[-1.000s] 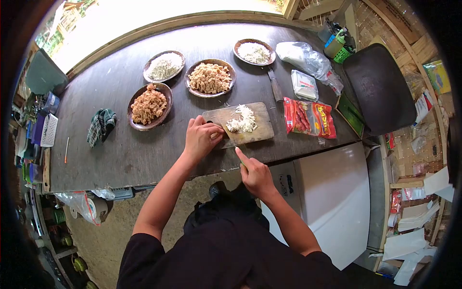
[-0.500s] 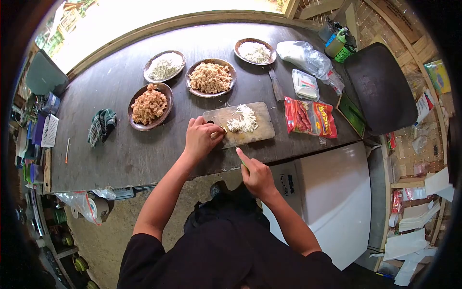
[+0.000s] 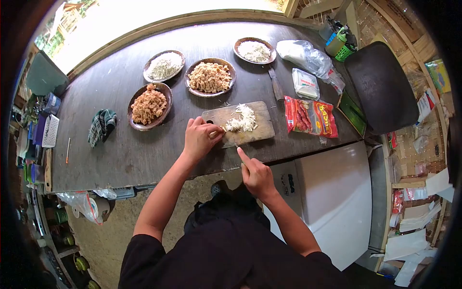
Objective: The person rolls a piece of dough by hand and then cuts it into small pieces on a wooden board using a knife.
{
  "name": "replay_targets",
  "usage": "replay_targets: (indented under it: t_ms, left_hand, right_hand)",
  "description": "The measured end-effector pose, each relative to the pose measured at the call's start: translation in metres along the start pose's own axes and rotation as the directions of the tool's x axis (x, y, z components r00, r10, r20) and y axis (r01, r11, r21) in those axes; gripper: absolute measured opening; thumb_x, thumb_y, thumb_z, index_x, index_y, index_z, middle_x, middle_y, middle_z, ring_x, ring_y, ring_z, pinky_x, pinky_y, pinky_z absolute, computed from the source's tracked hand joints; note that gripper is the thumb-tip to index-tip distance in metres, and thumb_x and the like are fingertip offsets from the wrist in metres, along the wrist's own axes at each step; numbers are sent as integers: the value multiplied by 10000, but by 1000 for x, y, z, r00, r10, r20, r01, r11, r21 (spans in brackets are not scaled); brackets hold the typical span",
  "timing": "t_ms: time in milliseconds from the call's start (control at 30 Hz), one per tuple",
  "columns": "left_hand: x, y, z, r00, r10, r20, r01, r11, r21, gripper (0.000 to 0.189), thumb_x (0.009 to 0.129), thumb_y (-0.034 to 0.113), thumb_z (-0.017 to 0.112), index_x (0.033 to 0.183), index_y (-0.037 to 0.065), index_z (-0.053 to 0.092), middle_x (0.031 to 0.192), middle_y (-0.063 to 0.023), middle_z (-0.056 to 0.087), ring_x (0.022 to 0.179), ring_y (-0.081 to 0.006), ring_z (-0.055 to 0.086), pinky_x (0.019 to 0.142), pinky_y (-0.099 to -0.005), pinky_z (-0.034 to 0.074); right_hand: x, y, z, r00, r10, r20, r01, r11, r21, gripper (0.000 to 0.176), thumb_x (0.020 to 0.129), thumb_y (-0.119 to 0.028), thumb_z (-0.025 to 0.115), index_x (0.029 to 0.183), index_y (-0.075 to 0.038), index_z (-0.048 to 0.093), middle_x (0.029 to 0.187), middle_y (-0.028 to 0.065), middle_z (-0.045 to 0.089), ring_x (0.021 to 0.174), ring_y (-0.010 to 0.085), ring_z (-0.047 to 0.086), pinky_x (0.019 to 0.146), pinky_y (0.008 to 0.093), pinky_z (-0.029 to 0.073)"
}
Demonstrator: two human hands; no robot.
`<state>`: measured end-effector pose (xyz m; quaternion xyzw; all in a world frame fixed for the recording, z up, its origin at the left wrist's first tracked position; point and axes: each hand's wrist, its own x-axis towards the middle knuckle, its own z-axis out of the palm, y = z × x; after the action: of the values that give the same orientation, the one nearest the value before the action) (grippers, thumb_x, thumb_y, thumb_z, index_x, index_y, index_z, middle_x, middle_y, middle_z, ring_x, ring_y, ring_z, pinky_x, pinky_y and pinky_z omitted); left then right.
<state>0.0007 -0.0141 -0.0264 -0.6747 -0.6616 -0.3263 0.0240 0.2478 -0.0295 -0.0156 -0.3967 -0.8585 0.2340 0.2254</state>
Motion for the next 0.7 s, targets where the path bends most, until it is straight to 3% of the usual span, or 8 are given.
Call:
replay_targets:
  t_ms: [333,700]
  left_hand:
    - [-1,1,-3,1000,-4,19,4,1000,11,106,758,267,840,834,198,812,813,57,755,840,-173,593,820,-333,434]
    - [0,1,-5,998,20,51,-23,998,56,106,762,272,846,848,220,813,868,88,778,843,-159,594,821,-325,424]
  right_hand:
    - [5,7,10,998,-57,16,57,998,-34,571,949,-96,600,1514,-143,536,729,162,575,642,393,639,614,497,539]
    - [-2,3,-4,1000,-16,25,16,1000,0,558,933,-61,624,1484,-133,567,723,163,572,661,375,620,644,482,518]
